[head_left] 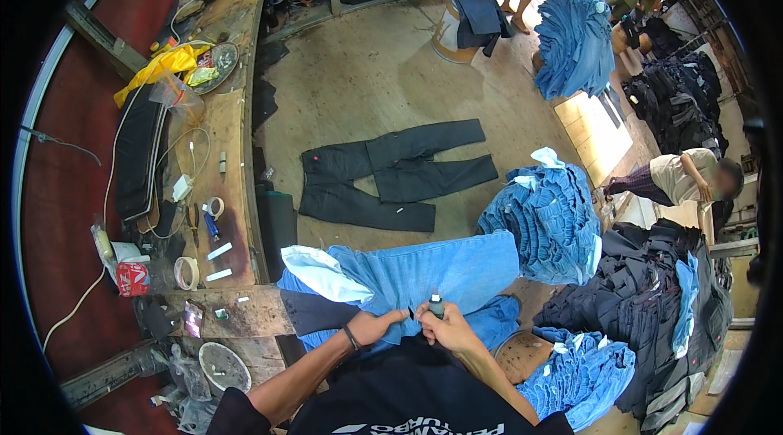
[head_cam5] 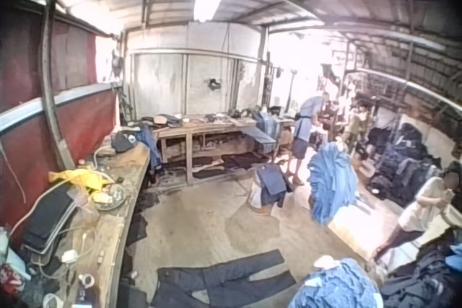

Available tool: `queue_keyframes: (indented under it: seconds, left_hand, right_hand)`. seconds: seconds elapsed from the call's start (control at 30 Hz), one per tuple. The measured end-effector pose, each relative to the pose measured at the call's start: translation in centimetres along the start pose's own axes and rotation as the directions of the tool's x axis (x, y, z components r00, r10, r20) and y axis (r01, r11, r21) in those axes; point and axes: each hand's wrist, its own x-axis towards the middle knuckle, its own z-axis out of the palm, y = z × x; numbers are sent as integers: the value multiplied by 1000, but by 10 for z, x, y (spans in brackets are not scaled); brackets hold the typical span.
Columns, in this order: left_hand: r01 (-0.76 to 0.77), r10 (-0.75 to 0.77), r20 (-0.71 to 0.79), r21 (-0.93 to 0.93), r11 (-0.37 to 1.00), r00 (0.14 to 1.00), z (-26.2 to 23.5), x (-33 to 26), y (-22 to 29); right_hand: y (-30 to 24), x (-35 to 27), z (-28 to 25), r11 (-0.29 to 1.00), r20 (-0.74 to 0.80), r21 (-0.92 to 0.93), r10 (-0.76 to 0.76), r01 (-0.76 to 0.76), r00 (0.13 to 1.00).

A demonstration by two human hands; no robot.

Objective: The person picks up a pair of light blue jeans and uses a rotary cutter to make small cuts and distress marks on the fabric. The person works on different areas of the jeans, including the thigh and knee, while other workers are visible in the background.

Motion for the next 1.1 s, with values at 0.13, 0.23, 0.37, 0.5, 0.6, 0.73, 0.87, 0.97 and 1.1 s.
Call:
queue_keyframes:
  seconds: [0.13,0.23,0.37,0.5,0.6,0.73,0.87,0.97,1.1]
  left_hand:
    - [76,-76,7,-59,995,997,0,0,0]
    - [8,-7,11,-80,997,1000,2,3,-1]
    - [81,-77,-51,75,994,996,5,2,1]
    - [29,-27,-31,58,998,999,4,-1,3]
    - [-16,16,2,-24,1000,1000,3,-1,3]
    - [-23,23,-9,-17,1000,1000,4,0,-1]
    - [10,-9,-16,15,1000,1000,2,0,-2]
    - [17,-17,8,-8,1000,1000,1,-1,-1]
    - [25,-25,-16,6,1000,1000,4,-2,5]
  right_hand:
    - [-1,-4,-1,998,-19,54,16,-15,1000]
    - [-3,-6,-2,997,22,-74,-23,24,1000]
    - [-2,-4,-2,986,22,-164,-18,21,1000]
    - [0,-3,1,999,-15,-29,-22,21,1000]
    - [-2,-7,2,1000,-30,16,4,-4,1000]
    - [-7,-10,2,995,-13,-98,29,-30,999]
    - [-9,-10,3,991,-1,-133,13,-13,1000]
    - [-9,-12,0,999,13,30,21,-22,1000]
    - [-11,-17,-3,977,55,-211,-9,21,998]
